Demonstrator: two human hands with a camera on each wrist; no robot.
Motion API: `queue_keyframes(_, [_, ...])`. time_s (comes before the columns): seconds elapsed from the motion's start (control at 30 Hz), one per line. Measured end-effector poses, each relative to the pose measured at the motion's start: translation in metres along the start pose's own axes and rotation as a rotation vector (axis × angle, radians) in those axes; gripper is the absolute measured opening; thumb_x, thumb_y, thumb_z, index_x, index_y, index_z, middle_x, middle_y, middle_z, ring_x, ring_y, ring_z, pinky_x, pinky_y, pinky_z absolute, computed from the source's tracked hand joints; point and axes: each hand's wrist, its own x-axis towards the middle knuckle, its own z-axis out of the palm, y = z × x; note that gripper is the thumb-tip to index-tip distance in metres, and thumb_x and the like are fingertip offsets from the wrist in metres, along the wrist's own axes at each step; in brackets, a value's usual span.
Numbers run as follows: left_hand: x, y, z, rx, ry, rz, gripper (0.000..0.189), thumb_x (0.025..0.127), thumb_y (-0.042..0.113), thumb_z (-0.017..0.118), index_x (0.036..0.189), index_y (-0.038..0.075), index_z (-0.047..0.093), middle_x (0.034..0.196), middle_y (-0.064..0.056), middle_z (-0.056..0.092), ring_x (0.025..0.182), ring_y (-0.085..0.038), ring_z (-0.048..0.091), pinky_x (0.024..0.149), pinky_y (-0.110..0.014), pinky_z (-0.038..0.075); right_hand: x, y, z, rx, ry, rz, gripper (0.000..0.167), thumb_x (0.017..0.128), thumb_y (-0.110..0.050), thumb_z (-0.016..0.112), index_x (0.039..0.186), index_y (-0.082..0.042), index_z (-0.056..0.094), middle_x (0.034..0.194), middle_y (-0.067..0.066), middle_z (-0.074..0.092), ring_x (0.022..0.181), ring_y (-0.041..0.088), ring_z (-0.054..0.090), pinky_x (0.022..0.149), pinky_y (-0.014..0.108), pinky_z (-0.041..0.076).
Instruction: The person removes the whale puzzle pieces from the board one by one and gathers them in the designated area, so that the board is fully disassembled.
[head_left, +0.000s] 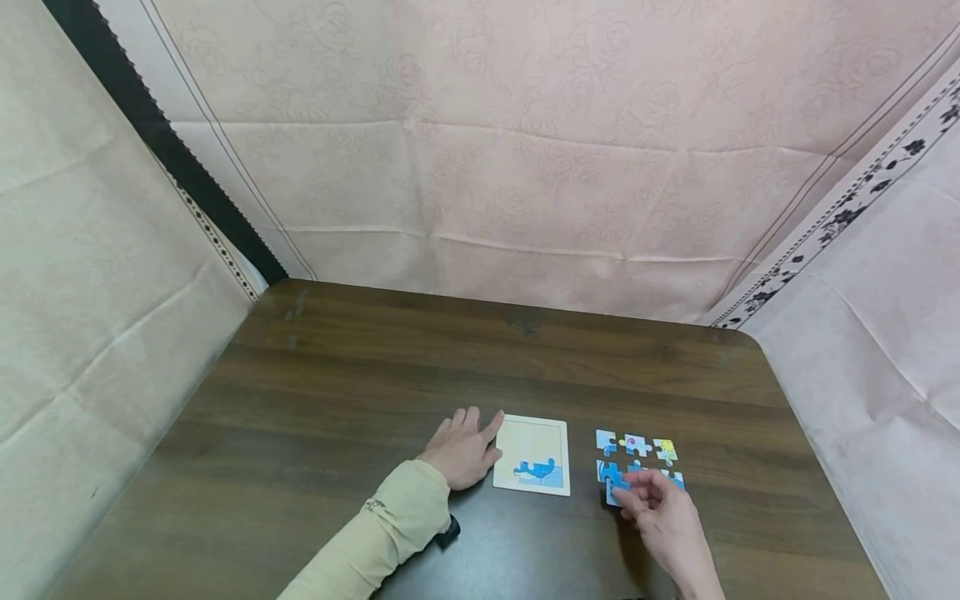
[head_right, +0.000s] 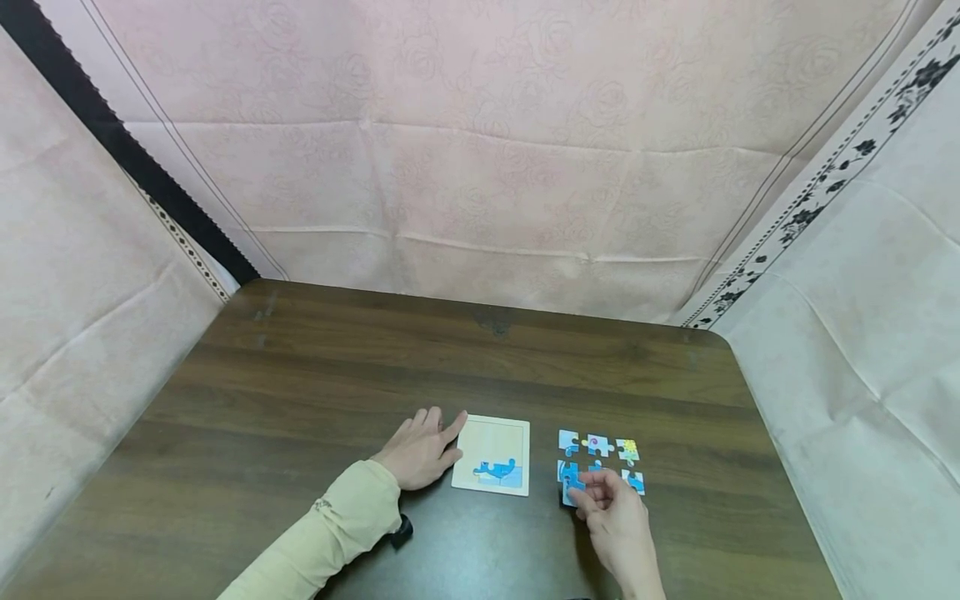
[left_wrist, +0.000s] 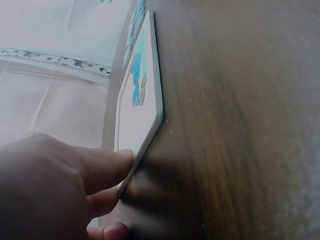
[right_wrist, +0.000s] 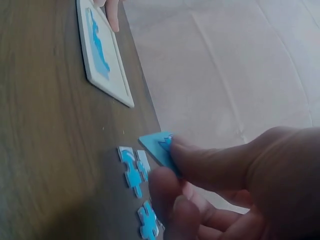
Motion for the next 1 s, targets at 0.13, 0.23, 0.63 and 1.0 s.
queue_keyframes(0.13, [0.000, 0.001, -0.001, -0.002, -0.004, 0.000, 0.059, 0.100, 0.045, 0.048, 0.153, 0.022, 0.034, 0.110, -0.008, 0.044, 0.093, -0.020, 0.036, 0.074, -0.030, 0.033, 0.000, 0.003, 0.000, -0.020, -0.011, 0.034, 0.024, 0.088, -0.010, 0.073, 0.105, 0.004, 0.064, 0.078, 0.005, 0.064, 0.065, 0.018, 0.064, 0.056, 0.027, 0.050])
queue_keyframes(0.23, [0.000, 0.001, -0.001, -0.002, -0.005, 0.000, 0.059, 0.100, 0.045, 0.048, 0.153, 0.022, 0.034, 0.110, -0.008, 0.044, 0.093, -0.020, 0.036, 0.074, -0.030, 0.033, 0.001, 0.005, 0.000, -0.033, -0.012, 0.049, 0.023, 0.086, -0.010, 0.074, 0.103, 0.004, 0.065, 0.076, 0.004, 0.064, 0.063, 0.018, 0.063, 0.054, 0.027, 0.049])
queue_keyframes(0.63, [-0.001, 0.000, -0.001, 0.001, 0.004, 0.005, 0.059, 0.100, 0.044, 0.049, 0.152, 0.021, 0.036, 0.109, -0.008, 0.044, 0.092, -0.020, 0.037, 0.074, -0.029, 0.034, 0.003, 0.007, 0.003, -0.138, -0.039, 0.107, 0.024, 0.087, -0.012, 0.074, 0.104, 0.003, 0.067, 0.074, 0.003, 0.062, 0.060, 0.015, 0.059, 0.053, 0.030, 0.045])
queue_keyframes(1.0, [-0.001, 0.001, 0.000, 0.002, 0.007, 0.001, 0.059, 0.100, 0.044, 0.049, 0.152, 0.022, 0.035, 0.110, -0.008, 0.044, 0.092, -0.020, 0.037, 0.075, -0.030, 0.034, 0.007, 0.008, 0.009, -0.267, -0.019, 0.136, 0.024, 0.085, -0.017, 0.076, 0.100, 0.000, 0.067, 0.077, 0.003, 0.060, 0.069, 0.018, 0.053, 0.062, 0.034, 0.043])
